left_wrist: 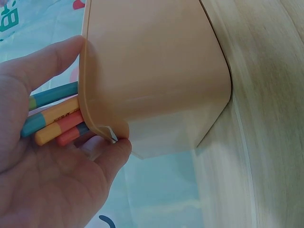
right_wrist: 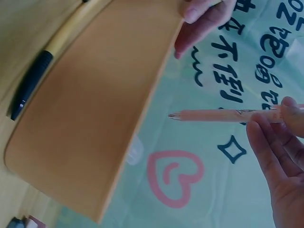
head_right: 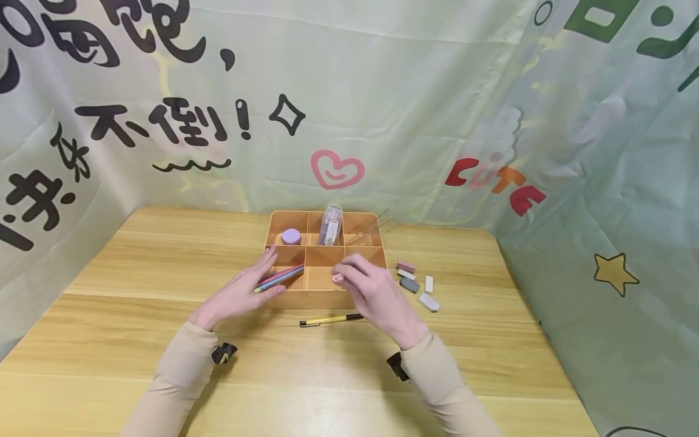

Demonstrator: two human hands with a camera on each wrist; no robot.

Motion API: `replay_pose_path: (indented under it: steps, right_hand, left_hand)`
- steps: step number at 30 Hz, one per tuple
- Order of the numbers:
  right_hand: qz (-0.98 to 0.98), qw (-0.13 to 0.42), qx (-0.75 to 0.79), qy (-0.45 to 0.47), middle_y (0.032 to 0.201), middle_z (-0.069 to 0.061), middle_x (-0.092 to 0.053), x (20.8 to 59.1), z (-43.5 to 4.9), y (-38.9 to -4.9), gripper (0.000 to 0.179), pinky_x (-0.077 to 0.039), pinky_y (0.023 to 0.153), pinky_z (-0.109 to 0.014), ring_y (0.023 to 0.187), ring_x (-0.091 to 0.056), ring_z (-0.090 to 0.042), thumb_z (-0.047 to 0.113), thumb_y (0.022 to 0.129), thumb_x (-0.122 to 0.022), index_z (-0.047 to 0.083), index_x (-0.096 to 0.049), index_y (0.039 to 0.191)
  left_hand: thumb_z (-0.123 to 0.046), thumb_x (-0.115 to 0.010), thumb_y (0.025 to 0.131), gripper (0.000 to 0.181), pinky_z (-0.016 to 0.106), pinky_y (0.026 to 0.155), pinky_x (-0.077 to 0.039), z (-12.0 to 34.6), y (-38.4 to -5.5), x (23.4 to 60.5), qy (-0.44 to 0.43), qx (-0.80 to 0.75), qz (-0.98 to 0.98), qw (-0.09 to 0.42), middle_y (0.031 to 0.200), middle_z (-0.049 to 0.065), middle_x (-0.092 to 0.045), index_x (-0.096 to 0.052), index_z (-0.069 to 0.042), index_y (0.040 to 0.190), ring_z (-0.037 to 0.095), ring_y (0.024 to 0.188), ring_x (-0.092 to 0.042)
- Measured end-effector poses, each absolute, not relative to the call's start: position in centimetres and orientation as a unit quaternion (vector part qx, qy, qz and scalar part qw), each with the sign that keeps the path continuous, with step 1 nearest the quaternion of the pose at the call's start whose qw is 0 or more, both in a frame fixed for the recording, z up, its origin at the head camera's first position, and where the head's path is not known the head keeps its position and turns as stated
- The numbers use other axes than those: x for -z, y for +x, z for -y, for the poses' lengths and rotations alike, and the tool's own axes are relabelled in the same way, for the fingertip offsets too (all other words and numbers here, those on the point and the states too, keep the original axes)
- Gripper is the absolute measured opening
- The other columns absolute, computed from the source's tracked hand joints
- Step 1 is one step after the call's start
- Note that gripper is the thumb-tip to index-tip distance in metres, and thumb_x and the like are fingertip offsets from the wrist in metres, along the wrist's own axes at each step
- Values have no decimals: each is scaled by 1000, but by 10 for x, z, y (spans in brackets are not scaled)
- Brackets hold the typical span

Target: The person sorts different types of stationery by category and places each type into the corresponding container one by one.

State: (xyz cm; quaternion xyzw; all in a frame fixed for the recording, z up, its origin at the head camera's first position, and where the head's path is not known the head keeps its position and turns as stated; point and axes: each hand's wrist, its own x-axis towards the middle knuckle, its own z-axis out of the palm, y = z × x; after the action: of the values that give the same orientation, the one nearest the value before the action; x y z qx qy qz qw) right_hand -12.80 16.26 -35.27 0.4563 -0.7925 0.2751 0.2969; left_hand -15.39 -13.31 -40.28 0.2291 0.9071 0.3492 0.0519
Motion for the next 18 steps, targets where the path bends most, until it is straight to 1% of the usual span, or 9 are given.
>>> replay_pose_path:
  steps: [2, 4, 6, 9, 14, 18]
  right_hand:
    - [792, 283, -277, 465, 104, -7, -66, 357, -161, -130, 24, -54, 68, -18, 80, -66, -12, -7, 86, -72, 3, -69, 108]
    - [796, 269, -276, 467, 105, -8, -67, 360, -160, -131, 31, -56, 73, -19, 84, -68, -14, -11, 81, -75, 3, -70, 108]
    - [803, 258, -268, 466, 107, -7, -68, 362, -158, -132, 31, -57, 76, -20, 89, -69, -14, -10, 81, -76, 4, -70, 108]
    - [811, 249, -254, 465, 107, -6, -70, 364, -155, -133, 29, -59, 77, -22, 91, -71, -15, -7, 82, -77, 5, -72, 107]
    - [825, 235, -223, 463, 108, -4, -71, 369, -150, -135, 25, -59, 73, -23, 90, -71, -13, -3, 84, -76, 7, -74, 107]
    - [835, 225, -205, 459, 107, -5, -73, 373, -144, -139, 20, -59, 73, -26, 91, -71, -14, 0, 87, -75, 7, -75, 106]
  left_hand:
    - [-30, -61, 100, 81, 57, 126, -19, 133, -154, 403, 230, -350, -907, 50, 169, 19, -2, -17, 7, 157, 38, 157, -9]
    - [-31, -61, 100, 81, 56, 126, -19, 133, -154, 403, 230, -350, -907, 50, 169, 19, -2, -17, 7, 157, 38, 157, -9]
    - [-33, -61, 100, 82, 56, 126, -19, 133, -154, 403, 230, -347, -908, 52, 170, 18, -2, -17, 6, 158, 37, 157, -9]
    - [-35, -60, 101, 83, 55, 126, -19, 133, -154, 402, 229, -344, -909, 55, 170, 17, -2, -16, 5, 158, 36, 158, -9]
    - [-33, -61, 100, 82, 56, 126, -20, 133, -154, 401, 229, -347, -908, 55, 170, 17, -2, -15, 4, 159, 36, 158, -9]
    - [-32, -61, 100, 83, 55, 126, -20, 132, -155, 402, 229, -345, -908, 56, 170, 16, -2, -14, 3, 159, 35, 158, -9]
